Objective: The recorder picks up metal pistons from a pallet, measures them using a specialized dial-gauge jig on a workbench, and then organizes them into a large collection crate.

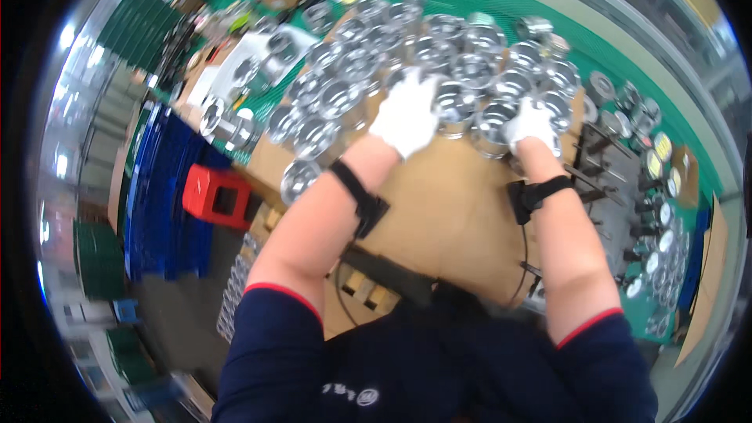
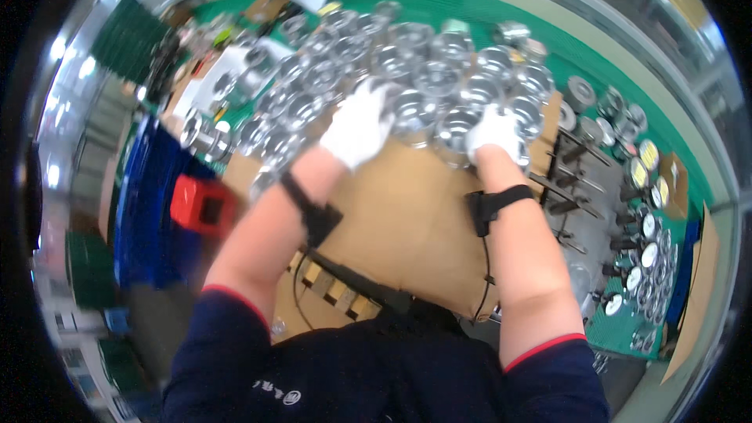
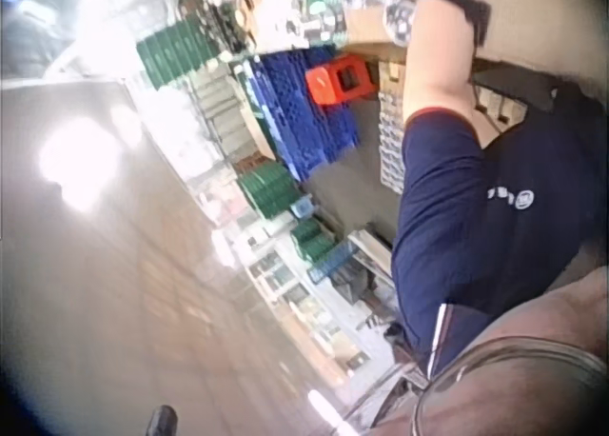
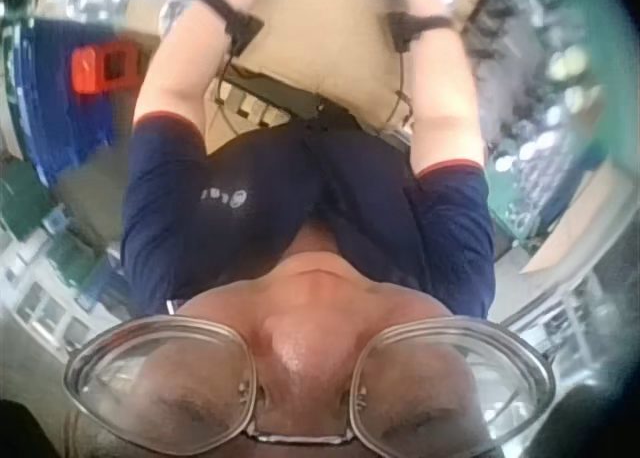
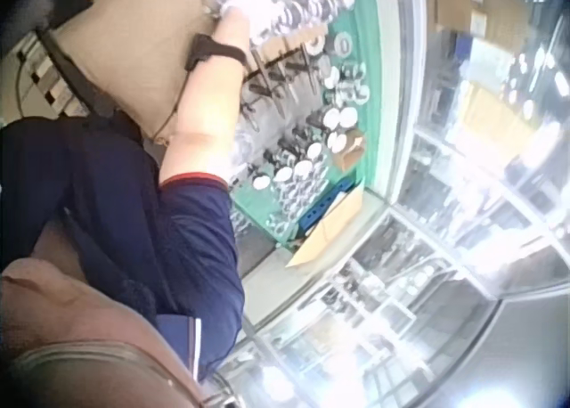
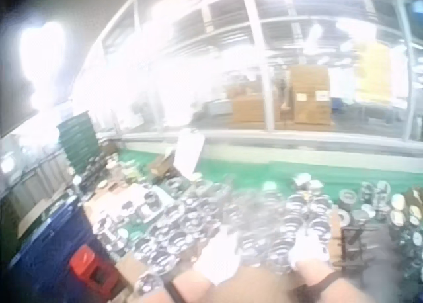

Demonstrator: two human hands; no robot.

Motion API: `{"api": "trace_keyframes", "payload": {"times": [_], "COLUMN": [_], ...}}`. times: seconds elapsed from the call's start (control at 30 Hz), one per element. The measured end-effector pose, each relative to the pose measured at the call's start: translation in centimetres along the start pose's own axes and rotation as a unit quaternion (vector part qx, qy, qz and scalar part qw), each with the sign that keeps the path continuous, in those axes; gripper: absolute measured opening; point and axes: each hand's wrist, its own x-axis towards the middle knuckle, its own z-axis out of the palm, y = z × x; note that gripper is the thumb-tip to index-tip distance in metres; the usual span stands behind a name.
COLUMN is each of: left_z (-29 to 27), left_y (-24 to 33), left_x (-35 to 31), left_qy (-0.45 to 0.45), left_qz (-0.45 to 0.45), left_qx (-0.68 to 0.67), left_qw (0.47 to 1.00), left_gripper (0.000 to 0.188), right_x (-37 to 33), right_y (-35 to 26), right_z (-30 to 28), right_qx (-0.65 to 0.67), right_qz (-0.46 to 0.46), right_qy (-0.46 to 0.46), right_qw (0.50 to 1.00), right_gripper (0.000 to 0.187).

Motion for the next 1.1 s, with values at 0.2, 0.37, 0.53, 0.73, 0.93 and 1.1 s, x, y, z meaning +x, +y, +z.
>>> {"api": "trace_keyframes", "payload": {"times": [0.2, 0.37, 0.53, 0.73, 0.93, 1.1], "left_z": [-6.3, -6.3, -4.9, -3.6, -2.7, 0.0], "left_y": [-1.5, -2.2, 1.0, 1.6, 0.4, -2.5], "left_x": [-27.2, -56.4, -77.6, -88.8, -95.4, -99.1], "left_qy": [-0.081, -0.073, -0.024, -0.001, 0.047, 0.048], "left_qz": [-0.13, -0.49, -0.647, -0.651, -0.684, -0.718], "left_qx": [-0.111, -0.057, -0.11, -0.134, -0.183, -0.247], "left_qw": [0.982, 0.866, 0.754, 0.747, 0.705, 0.649], "left_gripper": [0.033, 0.033, 0.034, 0.035, 0.037, 0.039], "right_x": [6.5, 0.3, -13.0, -46.4, -60.5, -65.5], "right_y": [3.5, -0.6, -10.8, -27.2, -31.3, -37.2], "right_z": [2.2, -2.0, -4.0, 2.7, 10.5, 17.4], "right_qx": [-0.051, -0.013, 0.188, 0.099, -0.085, -0.173], "right_qz": [-0.072, -0.091, -0.278, -0.569, -0.69, -0.771], "right_qy": [-0.045, 0.033, 0.046, -0.163, -0.293, -0.308], "right_qw": [0.995, 0.995, 0.941, 0.8, 0.656, 0.53], "right_gripper": [0.084, 0.086, 0.068, 0.05, 0.05, 0.046]}}
